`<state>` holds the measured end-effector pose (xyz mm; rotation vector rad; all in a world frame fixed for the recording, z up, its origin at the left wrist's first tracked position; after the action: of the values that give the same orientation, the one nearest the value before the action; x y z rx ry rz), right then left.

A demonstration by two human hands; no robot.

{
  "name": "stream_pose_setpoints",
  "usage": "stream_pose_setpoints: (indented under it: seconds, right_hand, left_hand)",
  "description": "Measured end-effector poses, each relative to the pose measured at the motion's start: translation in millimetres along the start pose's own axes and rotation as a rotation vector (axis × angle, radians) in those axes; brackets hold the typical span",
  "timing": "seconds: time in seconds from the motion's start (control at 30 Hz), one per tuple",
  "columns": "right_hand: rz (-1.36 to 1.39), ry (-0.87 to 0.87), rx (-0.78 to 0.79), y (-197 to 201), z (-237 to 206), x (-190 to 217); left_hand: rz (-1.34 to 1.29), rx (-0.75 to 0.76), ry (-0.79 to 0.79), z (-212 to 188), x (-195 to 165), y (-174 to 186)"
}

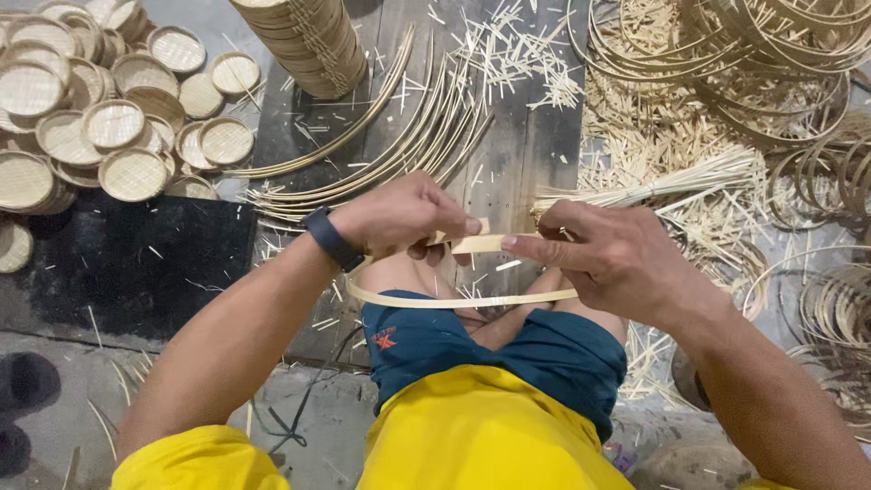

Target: The person sits on the workshop floor and bends long thin bamboo strips, flexing them by hand and joining the ends to form large circular hoops, adding each finished hoop to a growing pile of similar hoops beside them.

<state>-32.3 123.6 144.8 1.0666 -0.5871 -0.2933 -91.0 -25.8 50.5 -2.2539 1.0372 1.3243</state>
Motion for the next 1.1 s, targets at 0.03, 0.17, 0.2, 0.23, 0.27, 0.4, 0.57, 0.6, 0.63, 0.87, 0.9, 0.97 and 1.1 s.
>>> stream_pose_setpoints:
  seconds: [0.03, 0.17, 0.2, 0.23, 0.27, 0.4, 0.57, 0.6, 0.63, 0.87, 0.9, 0.97, 1.1]
  right_hand:
    - [0.000, -0.012, 0.012, 0, 2, 0]
    - [-0.010, -0.041, 0.041, -1, 4, 1]
    - [-0.016, -0.043, 0.044, -2, 4, 2]
    - [-0.028, -0.047, 0.052, -3, 4, 2]
    - [-0.038, -0.050, 0.061, -5, 4, 3]
    - [-0.011, -0.079, 0.095, -12, 4, 0]
    - [0.244, -0.133, -0.083, 6, -5, -12]
    - [0.316, -0.169, -0.110, 7, -8, -16]
    - [0.332, -0.179, -0.115, 7, -11, -18]
    - [0.386, -0.218, -0.118, 4, -21, -21]
    - [0.408, -0.216, -0.120, 4, -21, -21]
    - [0.380, -0.195, -0.133, 5, -21, -18]
    - [0.378, -0.186, -0.136, 5, -24, -14]
  left_hand:
    - [-0.006, 0.004, 0.006, 1, -2, 0]
    - [0.003, 0.070, 0.046, 2, -5, -8]
    - [0.025, 0.076, 0.033, 3, -7, -11]
    - [0.046, 0.083, 0.022, 4, -8, -14]
    - [0.066, 0.089, 0.012, 4, -8, -18]
    - [-0.003, 0.100, -0.032, 4, -7, -27]
    - [-0.009, 0.089, -0.005, -1, 4, -27]
    - [-0.010, 0.095, -0.012, -3, 5, -29]
    - [-0.011, 0.100, -0.019, -4, 6, -30]
    - [-0.134, 0.132, 0.045, -6, 16, -40]
    - [-0.133, 0.139, 0.051, -6, 17, -40]
    - [-0.132, 0.153, 0.065, -7, 19, -40]
    - [-0.128, 0.195, 0.095, -10, 24, -44]
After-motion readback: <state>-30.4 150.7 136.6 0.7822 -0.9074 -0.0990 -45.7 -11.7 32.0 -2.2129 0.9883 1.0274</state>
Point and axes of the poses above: each hand's wrist, its own z-axis towards the middle knuckle, its own y-axis out of the back of the hand, x = y × z, the point moved 10 cm from there along z, towards the middle knuckle, and after that the axes turned 5 degrees about z, right-handed, at the moved point
